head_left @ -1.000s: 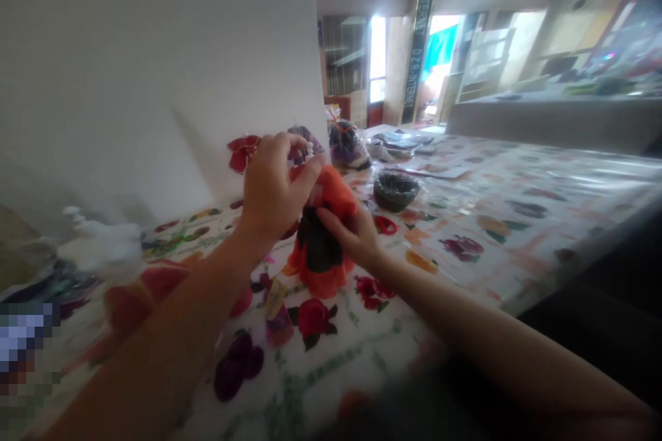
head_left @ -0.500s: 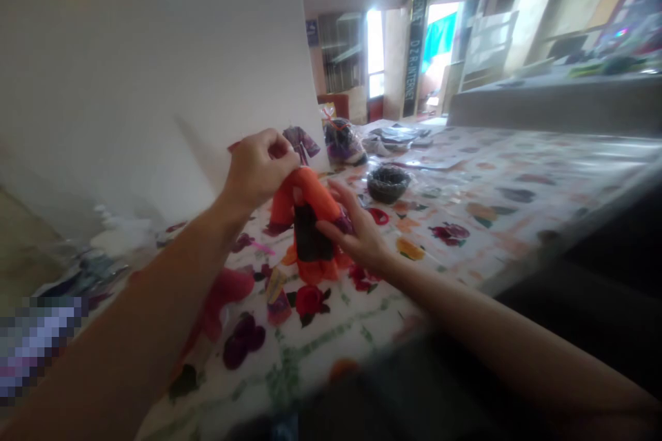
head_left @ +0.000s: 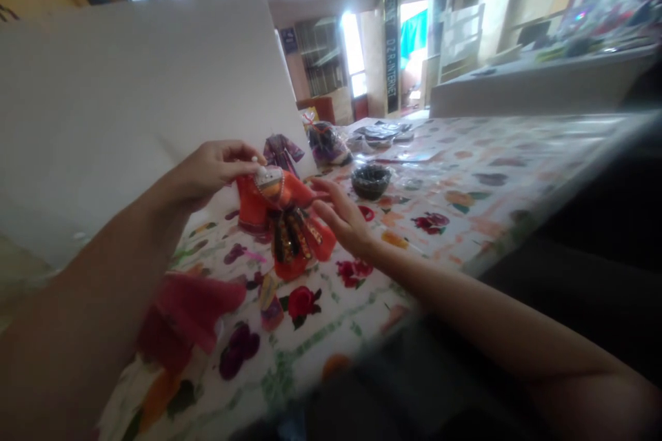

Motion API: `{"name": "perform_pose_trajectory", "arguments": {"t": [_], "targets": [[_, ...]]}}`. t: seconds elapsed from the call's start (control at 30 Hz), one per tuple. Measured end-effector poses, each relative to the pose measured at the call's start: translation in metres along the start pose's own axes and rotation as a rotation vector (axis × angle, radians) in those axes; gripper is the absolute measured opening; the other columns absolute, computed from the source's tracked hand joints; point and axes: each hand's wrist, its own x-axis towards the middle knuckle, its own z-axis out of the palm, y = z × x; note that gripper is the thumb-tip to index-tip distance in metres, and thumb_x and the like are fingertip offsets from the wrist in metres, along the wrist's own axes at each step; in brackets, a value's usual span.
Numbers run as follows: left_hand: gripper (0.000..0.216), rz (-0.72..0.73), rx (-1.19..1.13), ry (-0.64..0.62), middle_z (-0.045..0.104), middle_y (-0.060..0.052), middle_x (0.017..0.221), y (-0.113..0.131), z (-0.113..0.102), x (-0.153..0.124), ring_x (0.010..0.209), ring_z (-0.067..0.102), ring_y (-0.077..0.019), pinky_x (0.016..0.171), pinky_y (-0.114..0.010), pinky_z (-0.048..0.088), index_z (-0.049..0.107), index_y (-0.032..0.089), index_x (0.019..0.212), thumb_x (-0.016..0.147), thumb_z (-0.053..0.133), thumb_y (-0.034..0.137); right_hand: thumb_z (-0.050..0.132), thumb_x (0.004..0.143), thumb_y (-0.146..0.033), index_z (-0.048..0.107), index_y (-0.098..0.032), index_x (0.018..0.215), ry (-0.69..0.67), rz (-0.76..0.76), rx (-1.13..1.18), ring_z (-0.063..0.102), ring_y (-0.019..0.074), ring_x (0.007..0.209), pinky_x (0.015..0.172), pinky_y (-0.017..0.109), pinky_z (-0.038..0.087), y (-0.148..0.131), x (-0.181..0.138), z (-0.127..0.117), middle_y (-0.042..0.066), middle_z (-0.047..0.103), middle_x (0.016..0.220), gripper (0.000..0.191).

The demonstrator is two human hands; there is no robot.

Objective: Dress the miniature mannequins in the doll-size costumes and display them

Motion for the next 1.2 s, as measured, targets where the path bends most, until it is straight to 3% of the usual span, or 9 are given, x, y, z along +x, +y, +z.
{"name": "perform_pose_trajectory", "arguments": {"t": [0.27, 0.5, 0.77, 0.93, 1.07, 1.2], "targets": [[0.019, 0.011, -0.014, -0.048, 0.069, -0.003, 0.087, -0.009, 0.000, 0.008, 0.077, 0.059, -0.0158, 0.075, -0.030, 0.044, 0.073, 0.018, 0.084, 0.067, 0.075, 0.026, 0.060, 0.093, -0.054, 0.057, -0.023, 0.128, 0.026, -0.022, -0.045, 0.062, 0.0256, 0.113, 0.090, 0.042, 0.056, 0.011, 0.015, 0.006, 0.011, 0.063, 0.122, 0.047], [0.014, 0.114, -0.012, 0.053, 0.069, -0.004, 0.086, -0.015, 0.012, 0.004, 0.077, 0.060, -0.0157, 0.075, -0.031, 0.046, 0.070, 0.015, 0.085, 0.072, 0.069, 0.021, 0.064, 0.091, -0.052, 0.057, -0.024, 0.129, -0.003, -0.044, -0.087, 0.059, 0.0273, 0.120, 0.099, 0.045, 0.052, 0.012, 0.031, 0.005, 0.010, 0.062, 0.129, 0.048], [0.016, 0.247, 0.104, 0.205, 0.072, -0.004, 0.093, -0.025, 0.026, -0.002, 0.083, 0.063, -0.0160, 0.077, -0.030, 0.048, 0.070, 0.015, 0.094, 0.082, 0.062, 0.022, 0.074, 0.082, -0.053, 0.055, -0.024, 0.130, -0.177, -0.031, -0.103, 0.061, 0.0280, 0.116, 0.104, 0.048, 0.049, -0.013, 0.054, 0.014, 0.008, 0.065, 0.126, 0.059], [0.019, 0.231, 0.037, 0.186, 0.072, -0.006, 0.100, -0.025, 0.030, -0.010, 0.091, 0.065, -0.0186, 0.084, -0.033, 0.051, 0.068, 0.017, 0.100, 0.086, 0.061, 0.026, 0.078, 0.079, -0.048, 0.056, -0.023, 0.127, -0.194, -0.044, -0.106, 0.063, 0.0270, 0.108, 0.099, 0.046, 0.051, -0.014, 0.054, 0.018, 0.007, 0.067, 0.120, 0.058], [0.027, 0.166, -0.061, 0.255, 0.070, -0.008, 0.109, -0.033, 0.036, -0.020, 0.101, 0.066, -0.0220, 0.091, -0.037, 0.052, 0.065, 0.017, 0.107, 0.089, 0.060, 0.037, 0.076, 0.082, -0.048, 0.059, -0.021, 0.118, -0.195, -0.036, -0.139, 0.064, 0.0246, 0.096, 0.090, 0.044, 0.053, -0.012, 0.054, 0.017, 0.006, 0.069, 0.109, 0.048], [0.034, 0.140, 0.014, 0.248, 0.069, -0.010, 0.116, -0.042, 0.046, -0.030, 0.107, 0.065, -0.0255, 0.097, -0.043, 0.050, 0.062, 0.019, 0.114, 0.089, 0.061, 0.042, 0.073, 0.083, -0.050, 0.061, -0.021, 0.111, -0.239, -0.036, -0.182, 0.062, 0.0231, 0.087, 0.082, 0.043, 0.054, -0.013, 0.055, 0.014, 0.005, 0.068, 0.100, 0.042]]}}
